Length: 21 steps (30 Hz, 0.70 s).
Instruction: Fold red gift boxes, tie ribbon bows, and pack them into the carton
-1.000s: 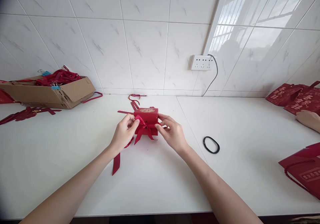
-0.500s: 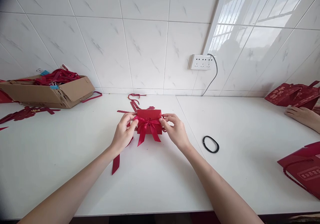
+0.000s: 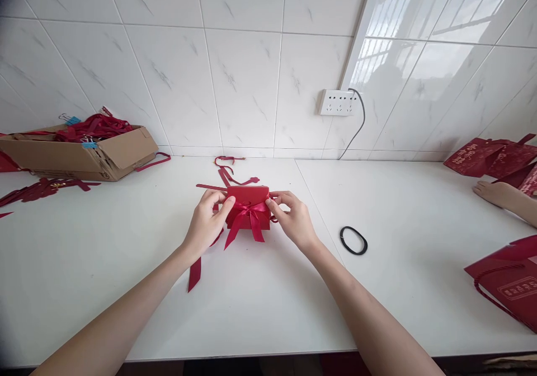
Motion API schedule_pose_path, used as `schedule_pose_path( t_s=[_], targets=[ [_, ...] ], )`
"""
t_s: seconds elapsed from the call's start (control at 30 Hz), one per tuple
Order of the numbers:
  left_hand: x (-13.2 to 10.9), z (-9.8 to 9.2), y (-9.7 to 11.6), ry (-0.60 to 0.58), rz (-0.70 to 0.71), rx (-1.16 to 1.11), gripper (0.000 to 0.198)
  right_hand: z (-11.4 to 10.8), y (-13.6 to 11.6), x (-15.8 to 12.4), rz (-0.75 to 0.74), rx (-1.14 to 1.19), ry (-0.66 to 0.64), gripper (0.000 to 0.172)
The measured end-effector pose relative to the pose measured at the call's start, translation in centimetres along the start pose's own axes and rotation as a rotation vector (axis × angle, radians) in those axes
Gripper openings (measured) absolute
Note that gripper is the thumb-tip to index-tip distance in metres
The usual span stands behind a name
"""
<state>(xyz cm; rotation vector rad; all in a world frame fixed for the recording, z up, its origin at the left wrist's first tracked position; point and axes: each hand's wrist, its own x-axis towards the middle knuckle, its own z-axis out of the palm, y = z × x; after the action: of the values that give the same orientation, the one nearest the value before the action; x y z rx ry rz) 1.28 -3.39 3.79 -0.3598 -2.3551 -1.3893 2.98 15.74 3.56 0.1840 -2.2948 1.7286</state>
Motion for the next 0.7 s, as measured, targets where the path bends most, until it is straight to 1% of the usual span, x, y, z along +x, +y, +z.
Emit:
schedule_pose_path(
  t_s=[0.1, 0.17, 0.27, 0.47, 0.6, 0.7],
  targets=[
    [0.11, -0.12, -0.03, -0.027, 0.008, -0.038, 0.025, -0.12, -0.01, 0.02, 0.019, 0.002, 0.014, 0.036],
    [0.16, -0.16, -0.02, -0.06, 0.006, -0.076, 0.025, -0.23, 0.0, 0.14, 0.036, 0.007, 0.033, 0.036],
    [0.19, -0.19, 0.09, -0.091, -0.036, -0.125, 0.027, -0.32, 0.01, 0.32, 0.042, 0.019, 0.046, 0.034],
    [0.19, -0.21, 0.06, -0.101, -0.045, -0.139, 0.027, -0.22, -0.08, 0.25, 0.042, 0.02, 0.063, 0.032],
    [0.25, -0.23, -0.05, -0.103, -0.04, -0.162, 0.028, -0.3, 0.01, 0.27, 0.023, 0.064, 0.053, 0.034],
    [0.31, -0.18, -0.09, -0.098, -0.05, -0.204, 0.027, -0.42, 0.21, 0.45, 0.039, 0.116, 0.036, 0.035]
  ],
)
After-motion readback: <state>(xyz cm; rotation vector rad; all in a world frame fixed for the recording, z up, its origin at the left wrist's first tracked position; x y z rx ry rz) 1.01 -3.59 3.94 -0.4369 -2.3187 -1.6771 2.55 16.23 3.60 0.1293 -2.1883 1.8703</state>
